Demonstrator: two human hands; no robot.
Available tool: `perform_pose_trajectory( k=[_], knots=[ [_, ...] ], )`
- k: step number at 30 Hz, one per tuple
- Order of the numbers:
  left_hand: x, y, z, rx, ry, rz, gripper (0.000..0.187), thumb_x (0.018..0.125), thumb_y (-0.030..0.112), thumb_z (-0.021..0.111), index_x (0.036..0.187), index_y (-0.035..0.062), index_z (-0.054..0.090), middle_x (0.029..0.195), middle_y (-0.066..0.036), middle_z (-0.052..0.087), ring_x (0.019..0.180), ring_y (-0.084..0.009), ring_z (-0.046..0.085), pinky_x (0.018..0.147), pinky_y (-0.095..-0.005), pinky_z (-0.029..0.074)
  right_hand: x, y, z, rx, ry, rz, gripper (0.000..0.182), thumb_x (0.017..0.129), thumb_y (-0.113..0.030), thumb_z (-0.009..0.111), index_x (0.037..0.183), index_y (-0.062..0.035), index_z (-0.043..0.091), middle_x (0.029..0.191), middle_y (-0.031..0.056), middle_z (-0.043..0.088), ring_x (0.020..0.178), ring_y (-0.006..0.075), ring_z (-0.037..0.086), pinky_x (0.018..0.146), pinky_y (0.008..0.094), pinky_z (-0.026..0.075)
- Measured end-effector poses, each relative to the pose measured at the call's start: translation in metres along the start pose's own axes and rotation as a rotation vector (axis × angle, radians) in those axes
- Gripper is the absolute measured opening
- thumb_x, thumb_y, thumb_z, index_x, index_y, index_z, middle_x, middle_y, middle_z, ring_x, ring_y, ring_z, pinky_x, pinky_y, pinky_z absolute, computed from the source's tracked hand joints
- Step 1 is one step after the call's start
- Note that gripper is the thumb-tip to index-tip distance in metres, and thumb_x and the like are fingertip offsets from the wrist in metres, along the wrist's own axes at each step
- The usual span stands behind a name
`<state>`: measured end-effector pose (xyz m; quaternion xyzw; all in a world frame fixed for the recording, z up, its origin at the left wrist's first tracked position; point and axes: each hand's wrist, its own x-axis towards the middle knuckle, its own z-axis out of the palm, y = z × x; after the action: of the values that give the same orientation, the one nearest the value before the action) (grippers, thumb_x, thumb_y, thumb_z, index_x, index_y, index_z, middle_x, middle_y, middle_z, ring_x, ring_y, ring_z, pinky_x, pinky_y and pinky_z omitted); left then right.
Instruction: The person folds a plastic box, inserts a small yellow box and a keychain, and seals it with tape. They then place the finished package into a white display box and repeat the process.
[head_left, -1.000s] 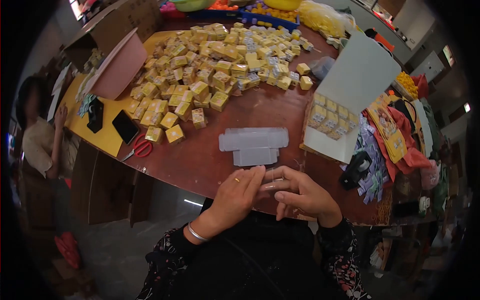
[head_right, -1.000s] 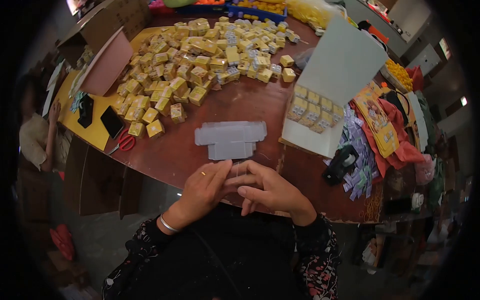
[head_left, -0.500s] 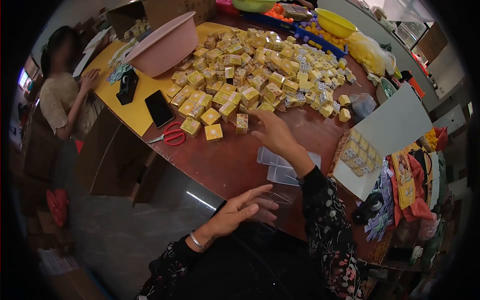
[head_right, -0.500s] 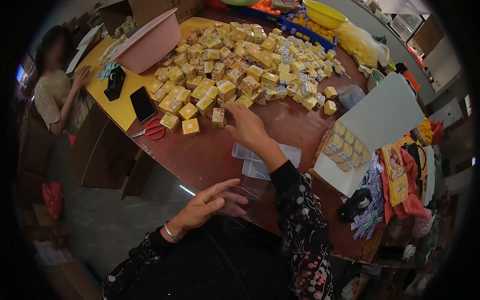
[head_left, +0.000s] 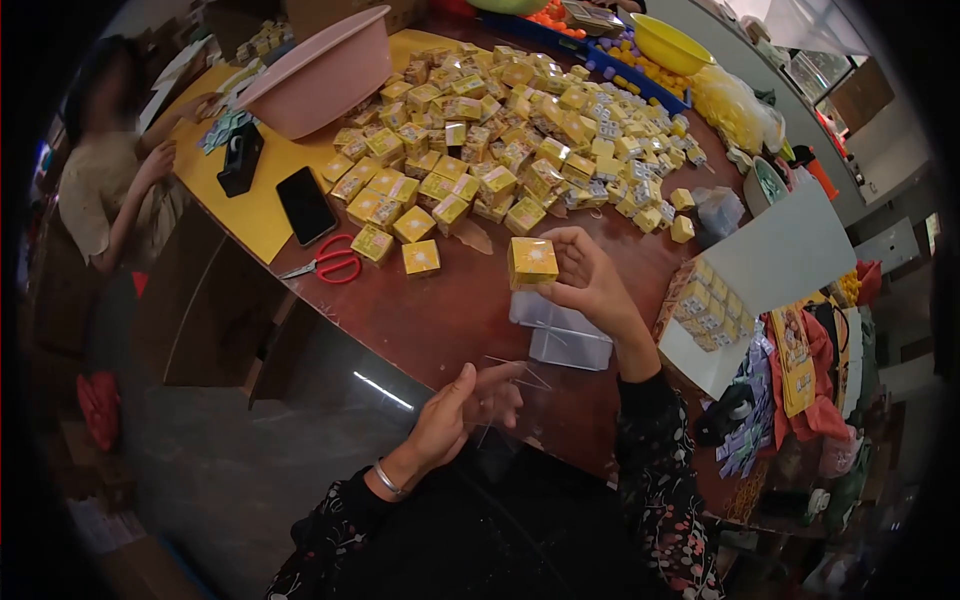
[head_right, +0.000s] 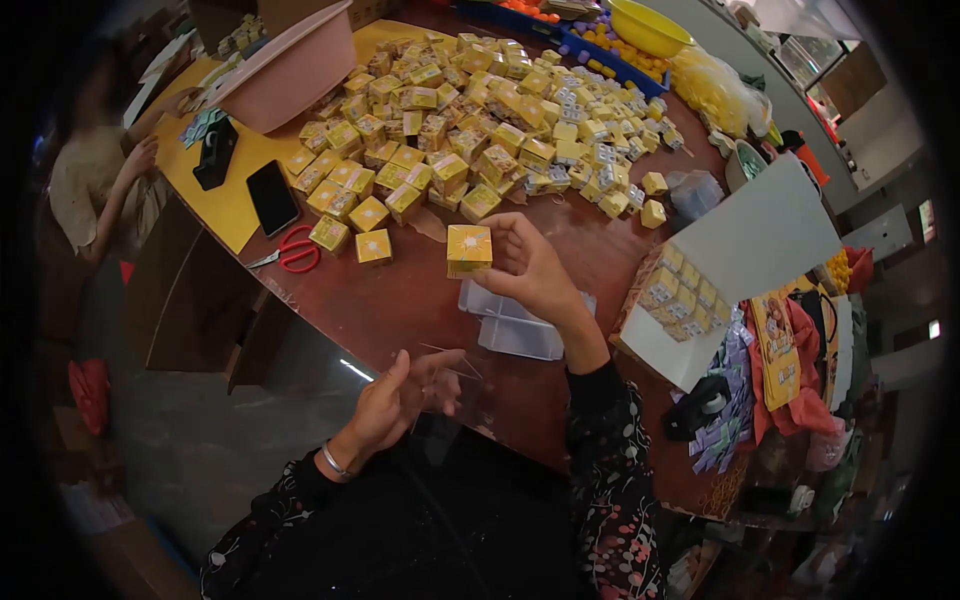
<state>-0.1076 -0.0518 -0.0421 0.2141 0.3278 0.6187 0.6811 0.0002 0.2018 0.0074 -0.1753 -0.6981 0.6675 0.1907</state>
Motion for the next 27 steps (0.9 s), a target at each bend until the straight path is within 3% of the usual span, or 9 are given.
perform_pose_trajectory(
  k=[7, 10, 11, 15, 18, 21, 25, 26, 27],
  knots=[
    [0.006, -0.008, 0.014, -0.03, -0.04, 0.001, 0.059, 0.114, 0.042, 0.03, 0.149, -0.002, 0.048, 0.119, -0.009, 0.063, 0.102, -0.0167, 0.06, 0.099, -0.0363, 0.049, -0.109, -0.002, -0.031, 0.534, 0.097, 0.023, 0.067, 0.093, -0.016, 0.07, 0.149, 0.0011, 0.038, 0.134, 0.0164, 0.059, 0.122, 0.0278, 0.064, 0.106, 0.0443, 0.054],
    [0.006, -0.007, 0.027, -0.053, -0.07, 0.007, 0.058, 0.111, 0.039, 0.045, 0.151, -0.0031, 0.045, 0.122, -0.008, 0.062, 0.108, -0.0176, 0.061, 0.102, -0.037, 0.05, -0.146, 0.002, -0.037, 0.611, 0.069, -0.09, 0.065, 0.092, -0.016, 0.071, 0.147, 0.0019, 0.041, 0.135, 0.0174, 0.058, 0.123, 0.0304, 0.064, 0.107, 0.0457, 0.053],
    [0.006, -0.007, 0.031, -0.024, -0.085, 0.002, 0.059, 0.109, 0.038, 0.051, 0.151, -0.0027, 0.044, 0.122, -0.008, 0.062, 0.11, -0.0184, 0.062, 0.102, -0.0372, 0.051, -0.158, 0.001, -0.037, 0.618, 0.096, -0.056, 0.066, 0.088, -0.014, 0.073, 0.145, 0.0003, 0.043, 0.132, 0.0141, 0.059, 0.119, 0.0263, 0.065, 0.107, 0.0416, 0.052],
    [0.006, -0.006, 0.037, 0.061, -0.101, 0.013, 0.064, 0.099, 0.032, 0.07, 0.148, -0.0014, 0.046, 0.121, -0.009, 0.063, 0.114, -0.0218, 0.064, 0.102, -0.0381, 0.053, -0.198, 0.021, -0.056, 0.144, 0.111, 0.045, 0.063, 0.083, -0.007, 0.076, 0.138, -0.0029, 0.046, 0.124, 0.0067, 0.06, 0.112, 0.016, 0.061, 0.1, 0.0308, 0.049],
    [0.007, -0.008, 0.039, 0.081, -0.083, 0.043, 0.057, 0.095, 0.024, 0.076, 0.139, -0.0009, 0.052, 0.121, -0.01, 0.064, 0.115, -0.0246, 0.066, 0.103, -0.0395, 0.054, -0.219, 0.027, -0.055, 0.155, 0.244, 0.095, 0.058, 0.08, -0.004, 0.079, 0.129, -0.0038, 0.048, 0.121, 0.006, 0.061, 0.113, 0.0163, 0.061, 0.1, 0.0315, 0.049],
    [0.011, -0.013, 0.041, 0.078, -0.09, 0.055, 0.047, 0.092, 0.017, 0.079, 0.13, 0.0001, 0.055, 0.12, -0.01, 0.065, 0.115, -0.0263, 0.067, 0.104, -0.0408, 0.054, -0.228, 0.043, -0.045, -0.085, 0.476, -0.025, 0.059, 0.076, -0.001, 0.084, 0.123, -0.0061, 0.049, 0.118, 0.0044, 0.062, 0.114, 0.016, 0.061, 0.101, 0.0327, 0.049],
    [0.017, -0.019, 0.049, 0.098, -0.081, 0.02, 0.041, 0.09, 0.011, 0.079, 0.123, 0.0012, 0.057, 0.118, -0.009, 0.065, 0.115, -0.0267, 0.068, 0.104, -0.0412, 0.055, -0.237, 0.081, -0.016, -0.678, 0.858, -0.022, 0.064, 0.07, -0.012, 0.094, 0.113, -0.006, 0.047, 0.113, 0.01, 0.063, 0.109, 0.0266, 0.064, 0.092, 0.0384, 0.054],
    [0.019, -0.02, 0.05, 0.104, -0.083, 0.021, 0.04, 0.09, 0.009, 0.079, 0.123, 0.0012, 0.057, 0.118, -0.009, 0.065, 0.115, -0.0264, 0.068, 0.103, -0.0404, 0.055, -0.242, 0.085, -0.013, -0.911, 0.866, -0.1, 0.062, 0.066, -0.016, 0.096, 0.105, -0.0054, 0.049, 0.113, 0.0131, 0.063, 0.105, 0.0326, 0.063, 0.087, 0.0415, 0.054],
    [0.021, -0.021, 0.051, 0.11, -0.082, 0.022, 0.04, 0.09, 0.008, 0.078, 0.123, 0.0012, 0.057, 0.117, -0.009, 0.065, 0.115, -0.0261, 0.068, 0.103, -0.0396, 0.055, -0.247, 0.084, -0.009, -0.981, 0.834, -0.083, 0.058, 0.066, -0.017, 0.096, 0.101, -0.0055, 0.051, 0.113, 0.0131, 0.063, 0.105, 0.0327, 0.063, 0.087, 0.0418, 0.054]
  ],
)
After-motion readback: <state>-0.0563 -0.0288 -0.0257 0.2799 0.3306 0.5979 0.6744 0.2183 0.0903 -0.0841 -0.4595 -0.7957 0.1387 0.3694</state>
